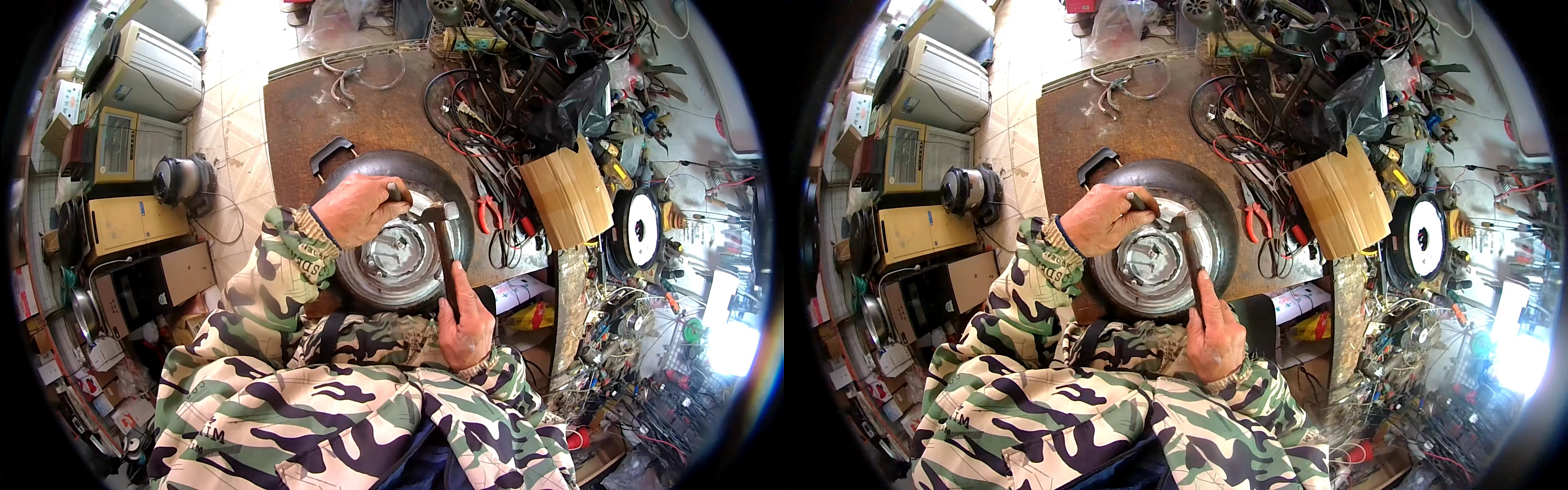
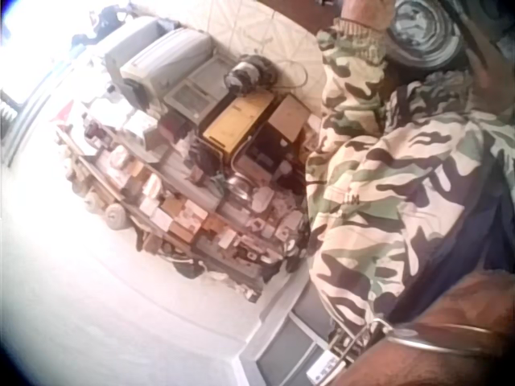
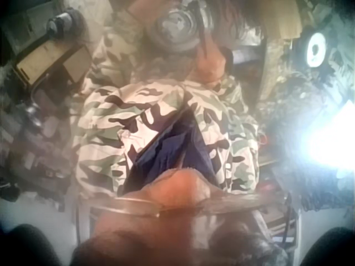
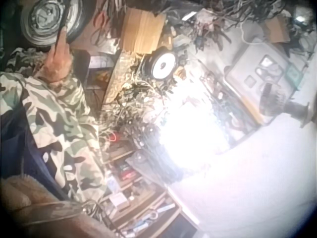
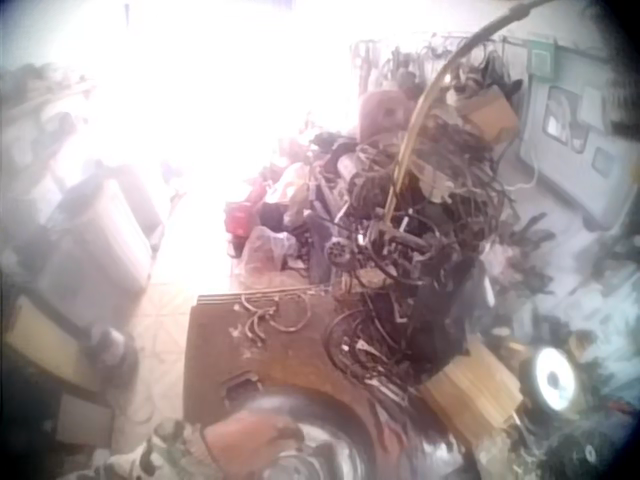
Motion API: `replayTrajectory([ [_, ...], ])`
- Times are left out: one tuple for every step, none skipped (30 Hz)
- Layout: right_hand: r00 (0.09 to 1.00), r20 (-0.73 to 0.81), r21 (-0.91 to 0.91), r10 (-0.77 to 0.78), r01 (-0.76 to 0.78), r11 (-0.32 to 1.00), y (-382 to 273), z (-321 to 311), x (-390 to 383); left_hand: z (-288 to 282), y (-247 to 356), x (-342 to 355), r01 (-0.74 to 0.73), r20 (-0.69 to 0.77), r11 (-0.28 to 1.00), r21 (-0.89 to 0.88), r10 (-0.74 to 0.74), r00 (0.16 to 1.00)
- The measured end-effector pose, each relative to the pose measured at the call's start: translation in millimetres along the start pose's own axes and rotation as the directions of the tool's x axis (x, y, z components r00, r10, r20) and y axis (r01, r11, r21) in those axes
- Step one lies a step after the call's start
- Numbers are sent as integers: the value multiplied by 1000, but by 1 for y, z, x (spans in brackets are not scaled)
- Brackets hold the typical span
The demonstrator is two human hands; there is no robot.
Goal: The person uses a hammer and a metal chisel to repeatedly tap and pry at the central cone of a large speaker mounted on a workbench. They adjust the chisel position and strike it to loosen or reshape the metal cone while holding the speaker steady.
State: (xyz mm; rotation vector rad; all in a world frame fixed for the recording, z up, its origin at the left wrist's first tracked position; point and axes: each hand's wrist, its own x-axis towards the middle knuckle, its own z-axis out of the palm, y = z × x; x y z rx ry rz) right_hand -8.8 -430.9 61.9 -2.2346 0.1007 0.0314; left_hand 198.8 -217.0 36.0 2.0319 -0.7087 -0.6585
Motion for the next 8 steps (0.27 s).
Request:
replayTrajectory([
  [1000, 10, -1, 12, -12, 1000, -1, -1, 0, -1, 1, 0, 0, 6, 1000, 17, 0, 1000],
  [1000, 19, -2, 24, -24, 1000, -1, -1, 0, -1, 3, 1, -2, 10, 1000, 24, 1, 1000],
  [1000, 17, -6, 13, -13, 1000, -1, -1, -1, -2, 5, 1, -3, 14, 1000, 31, 3, 1000],
  [1000, 15, -10, 6, -5, 1000, 0, -1, -1, -2, 6, 2, -5, 22, 999, 34, 4, 1000],
  [1000, 13, -15, -1, 2, 1000, 0, -1, -1, -1, 4, 3, -50, 15, 997, 53, 49, 999],
  [1000, 11, -11, 8, -8, 1000, 1, -1, -1, 1, 0, 2, -95, 8, 993, 72, 95, 995],
  [1000, 10, -4, 15, -15, 1000, 1, 0, -2, 2, -1, 0, -136, 1, 986, 95, 137, 991],
  [1000, 10, 4, 22, -22, 1000, 2, 0, -2, 4, 0, -1, -75, 16, 990, 117, 73, 997],
])
